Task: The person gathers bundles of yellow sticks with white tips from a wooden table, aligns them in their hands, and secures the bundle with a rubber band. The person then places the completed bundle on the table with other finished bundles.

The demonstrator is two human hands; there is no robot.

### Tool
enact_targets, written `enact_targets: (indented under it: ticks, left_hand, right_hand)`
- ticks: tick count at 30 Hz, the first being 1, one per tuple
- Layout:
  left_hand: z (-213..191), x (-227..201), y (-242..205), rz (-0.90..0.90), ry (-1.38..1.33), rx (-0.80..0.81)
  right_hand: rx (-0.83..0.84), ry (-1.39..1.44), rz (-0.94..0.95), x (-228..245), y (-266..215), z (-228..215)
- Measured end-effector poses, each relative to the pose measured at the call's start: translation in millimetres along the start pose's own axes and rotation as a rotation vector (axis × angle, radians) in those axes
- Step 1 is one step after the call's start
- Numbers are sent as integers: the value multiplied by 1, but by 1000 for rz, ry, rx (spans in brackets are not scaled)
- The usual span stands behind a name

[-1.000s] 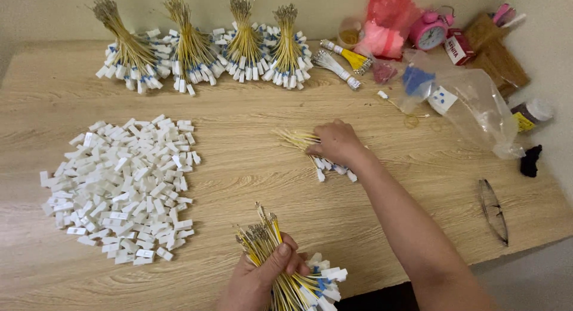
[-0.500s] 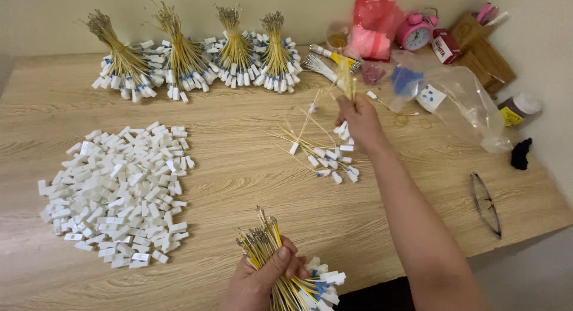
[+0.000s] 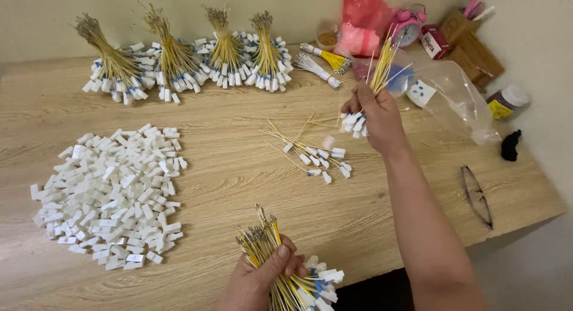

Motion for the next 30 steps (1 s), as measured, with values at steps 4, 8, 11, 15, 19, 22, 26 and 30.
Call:
enact_targets:
  ticks: [4, 8, 11, 15, 19, 22, 26, 30]
  left_hand:
    - [1, -1, 0, 62, -43, 8]
    - [6, -4, -4, -4, 12, 13]
    - [6, -1, -3, -6, 28, 21]
    - [0, 6, 0, -18, 27, 50]
    - [7, 2, -1, 2, 31, 57]
    - [9, -3, -2, 23, 123, 65]
    - [3, -6, -2, 21, 111, -11]
    - [8, -12, 0, 75, 63, 63]
  right_hand:
    - [-107, -156, -56, -5, -9, -18]
    - [-262, -331, -146, -24, -20, -40]
    - [-302, -347, -73, -52, -23, -55]
    - [-431, -374, 140, -64, -35, -60]
    - [-426, -356, 13, -67, -26, -66]
    - [-402, -218, 22, -53, -29, -60]
    - [-449, -258, -70, -40, -30, -59]
    - [-483, 225, 262, -74, -27, -71]
Point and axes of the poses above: each hand's wrist, its own y-axis towards the middle knuckle, its own z-axis out of the palm, x = y × z, the point moved 7 cm from there along y, towards the middle knuckle, and after that the axes turned 9 degrees about z, right-handed, at the moved point
